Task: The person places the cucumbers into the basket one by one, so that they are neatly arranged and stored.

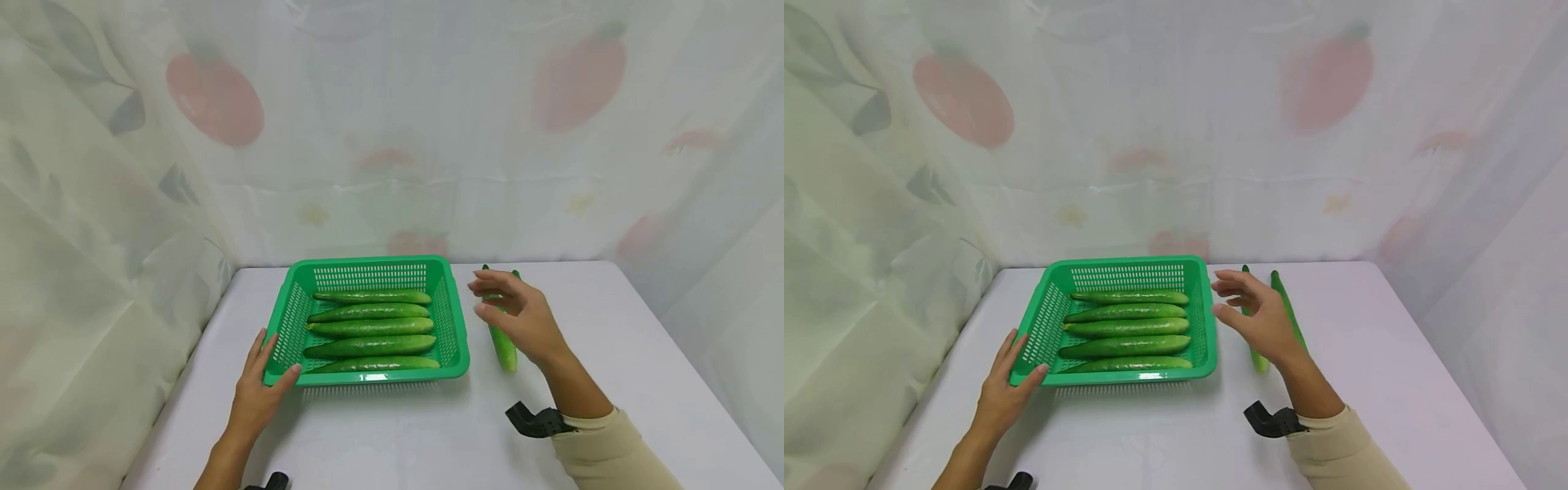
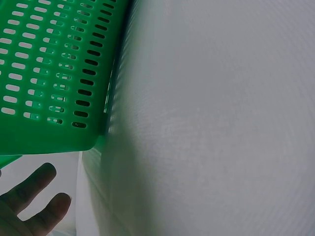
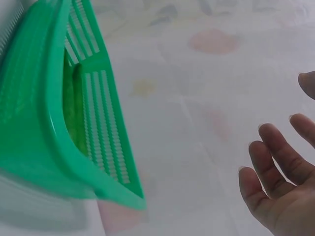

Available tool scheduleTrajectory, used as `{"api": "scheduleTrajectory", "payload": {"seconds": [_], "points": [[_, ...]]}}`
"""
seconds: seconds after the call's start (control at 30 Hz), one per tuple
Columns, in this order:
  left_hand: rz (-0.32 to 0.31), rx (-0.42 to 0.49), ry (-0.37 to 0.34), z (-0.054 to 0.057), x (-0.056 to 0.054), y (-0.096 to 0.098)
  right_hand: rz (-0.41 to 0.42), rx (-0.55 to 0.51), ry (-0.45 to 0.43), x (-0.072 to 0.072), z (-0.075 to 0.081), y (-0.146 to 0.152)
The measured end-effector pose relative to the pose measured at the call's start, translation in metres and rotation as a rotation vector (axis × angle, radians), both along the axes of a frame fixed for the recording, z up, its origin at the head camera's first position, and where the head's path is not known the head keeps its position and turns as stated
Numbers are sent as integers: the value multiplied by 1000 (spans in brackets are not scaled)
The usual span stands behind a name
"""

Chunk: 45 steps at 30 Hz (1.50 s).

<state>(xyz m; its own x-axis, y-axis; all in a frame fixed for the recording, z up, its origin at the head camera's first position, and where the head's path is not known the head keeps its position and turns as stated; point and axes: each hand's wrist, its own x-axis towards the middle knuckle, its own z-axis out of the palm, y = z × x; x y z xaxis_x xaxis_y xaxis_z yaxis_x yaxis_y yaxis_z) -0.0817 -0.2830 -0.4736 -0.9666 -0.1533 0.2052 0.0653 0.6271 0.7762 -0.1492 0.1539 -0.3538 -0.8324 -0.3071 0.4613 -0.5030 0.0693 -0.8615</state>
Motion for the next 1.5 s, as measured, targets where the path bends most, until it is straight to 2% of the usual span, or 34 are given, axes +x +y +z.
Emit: {"api": "scheduleTrajectory", "payload": {"seconds": [0.13, 0.37, 0.57, 0.8, 1.0, 1.13, 1.33, 1.4, 1.5], "points": [[0, -3, 0, 0, 0, 0, -70, 10, 27, 5, 2, 16], [1, 1, 2, -1, -1, 1, -187, -18, 40, 12, -5, 42], [7, 0, 14, -2, -2, 1, -348, 14, 36, 17, -14, 57], [12, 1, 15, -2, -2, 1, -556, 54, -63, 17, -40, 69], [16, -1, 15, -1, -1, 1, -710, 95, -231, 8, -74, 82], [16, 3, 10, 0, -1, 1, -732, 110, -301, 3, -97, 88], [14, 6, 11, -2, -2, 0, -724, 144, -347, -8, -138, 101], [13, 3, 12, -2, -2, 0, -715, 137, -376, -9, -144, 102], [13, 1, 13, -2, -2, 0, -685, 107, -422, -6, -140, 98]]}}
